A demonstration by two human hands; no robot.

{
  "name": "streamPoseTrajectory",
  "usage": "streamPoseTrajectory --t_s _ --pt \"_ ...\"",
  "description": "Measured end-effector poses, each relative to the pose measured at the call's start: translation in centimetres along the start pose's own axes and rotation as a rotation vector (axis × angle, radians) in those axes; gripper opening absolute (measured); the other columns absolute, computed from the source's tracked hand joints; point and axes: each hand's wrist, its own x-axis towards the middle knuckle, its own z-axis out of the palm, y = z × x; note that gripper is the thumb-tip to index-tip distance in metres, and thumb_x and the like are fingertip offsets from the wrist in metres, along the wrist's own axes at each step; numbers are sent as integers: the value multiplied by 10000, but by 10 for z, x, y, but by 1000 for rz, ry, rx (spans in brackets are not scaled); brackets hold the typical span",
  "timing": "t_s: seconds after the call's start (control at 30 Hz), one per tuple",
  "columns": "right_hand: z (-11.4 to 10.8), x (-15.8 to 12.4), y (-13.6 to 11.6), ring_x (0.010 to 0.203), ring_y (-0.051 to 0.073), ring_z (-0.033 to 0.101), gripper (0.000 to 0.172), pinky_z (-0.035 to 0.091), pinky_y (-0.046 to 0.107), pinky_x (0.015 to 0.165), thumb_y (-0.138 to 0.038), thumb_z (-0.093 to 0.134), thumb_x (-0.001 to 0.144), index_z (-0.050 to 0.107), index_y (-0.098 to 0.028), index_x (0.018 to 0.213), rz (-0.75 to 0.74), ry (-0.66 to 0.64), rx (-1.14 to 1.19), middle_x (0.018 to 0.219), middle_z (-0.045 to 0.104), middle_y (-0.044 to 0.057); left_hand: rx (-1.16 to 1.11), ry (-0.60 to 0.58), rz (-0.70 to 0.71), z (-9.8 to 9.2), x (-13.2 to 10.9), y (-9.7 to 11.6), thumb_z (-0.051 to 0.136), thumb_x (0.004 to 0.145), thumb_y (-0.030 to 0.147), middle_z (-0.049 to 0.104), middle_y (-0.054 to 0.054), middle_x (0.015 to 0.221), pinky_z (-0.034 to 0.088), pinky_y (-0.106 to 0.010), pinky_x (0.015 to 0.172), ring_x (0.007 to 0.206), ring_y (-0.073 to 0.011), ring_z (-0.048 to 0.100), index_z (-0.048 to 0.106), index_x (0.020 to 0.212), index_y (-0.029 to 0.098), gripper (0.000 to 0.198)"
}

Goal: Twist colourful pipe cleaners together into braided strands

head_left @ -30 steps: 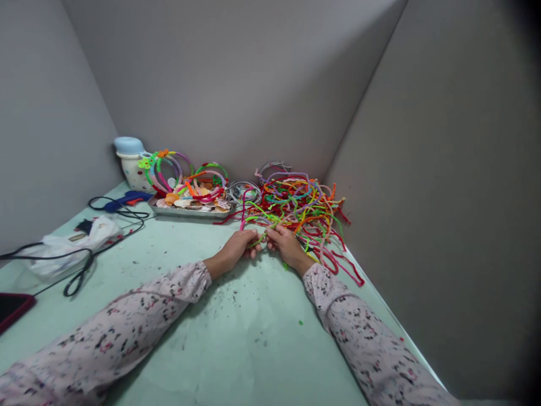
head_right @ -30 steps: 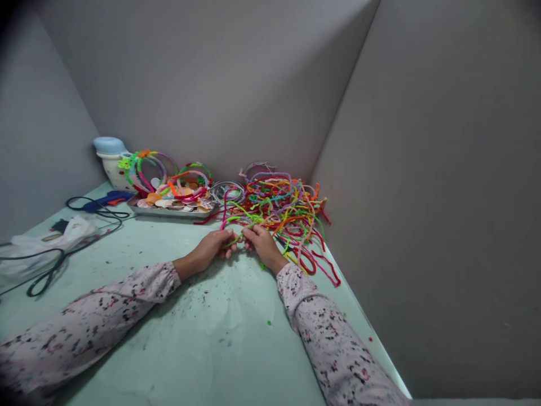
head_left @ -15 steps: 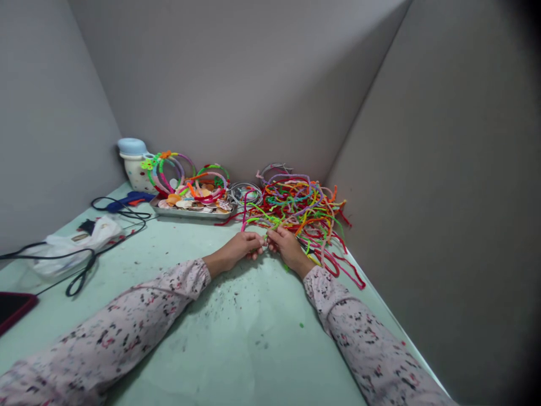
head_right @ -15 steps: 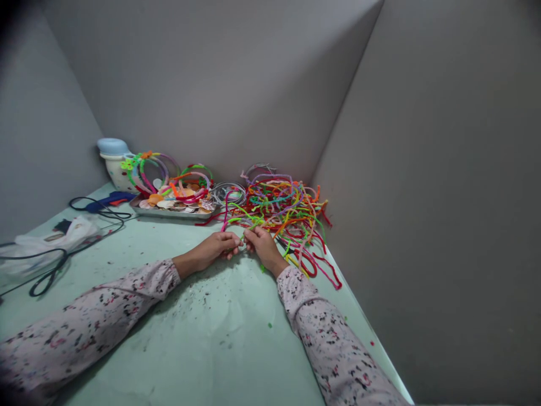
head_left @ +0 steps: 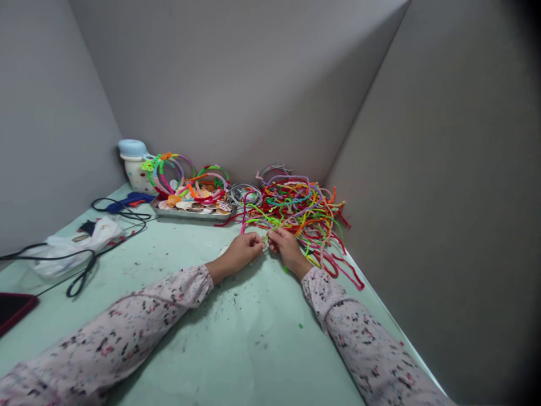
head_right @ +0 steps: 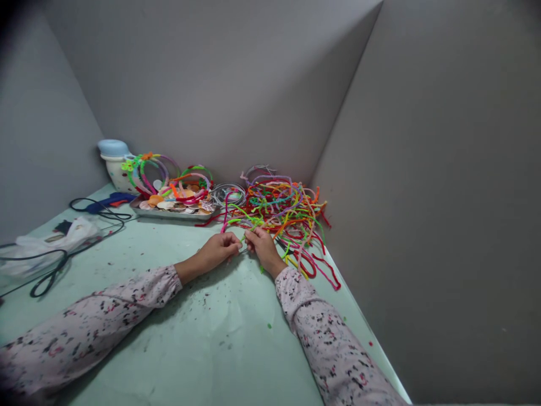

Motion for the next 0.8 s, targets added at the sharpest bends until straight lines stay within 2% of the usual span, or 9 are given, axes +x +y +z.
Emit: streamPoseTrajectory --t_s 0.07,0.13,0.3,0.4,0.63,0.8 --pt "0 -1 -1 470 61 443 356 314 200 450 -489 691 727 503 -191 681 -5 7 3 586 525 -58 82 45 43 1 -2 0 553 773 289 577 21 611 361 -218 507 507 -95 493 591 749 153 143" --pt "0 -1 -2 477 62 452 346 322 200 455 -482 688 735 511 -189 687 -14 -2 6 590 527 -58 61 53 47 3 -4 1 558 777 295 573 21 615 360 -216 505 508 -93 490 592 750 151 151" --pt "-6 1 -1 507 70 481 363 333 206 463 -517 704 718 548 -191 754 -3 -36 63 654 566 -49 -335 -105 -114 1 -5 1 541 829 414 637 -28 687 324 -195 448 462 -72 500 600 825 126 295" --pt "-9 2 0 514 71 478 365 335 211 468 -525 705 718 556 -197 777 -6 -22 96 675 577 -49 -495 -166 -221 -3 -3 2 558 820 399 675 -74 739 309 -189 420 457 -80 541 615 884 104 307" --pt "-9 1 1 511 77 472 334 327 222 471 -509 691 734 561 -205 784 -16 -2 94 664 561 -52 -468 -242 -265 -8 -2 3 691 747 371 698 -78 774 296 -174 418 475 -59 544 652 906 90 326" --pt "-7 1 1 484 76 440 340 309 230 460 -501 690 725 528 -203 697 -33 74 48 611 538 -51 -396 -220 -248 -6 1 -1 724 722 399 717 -100 835 306 -175 423 490 -68 562 622 835 102 334"
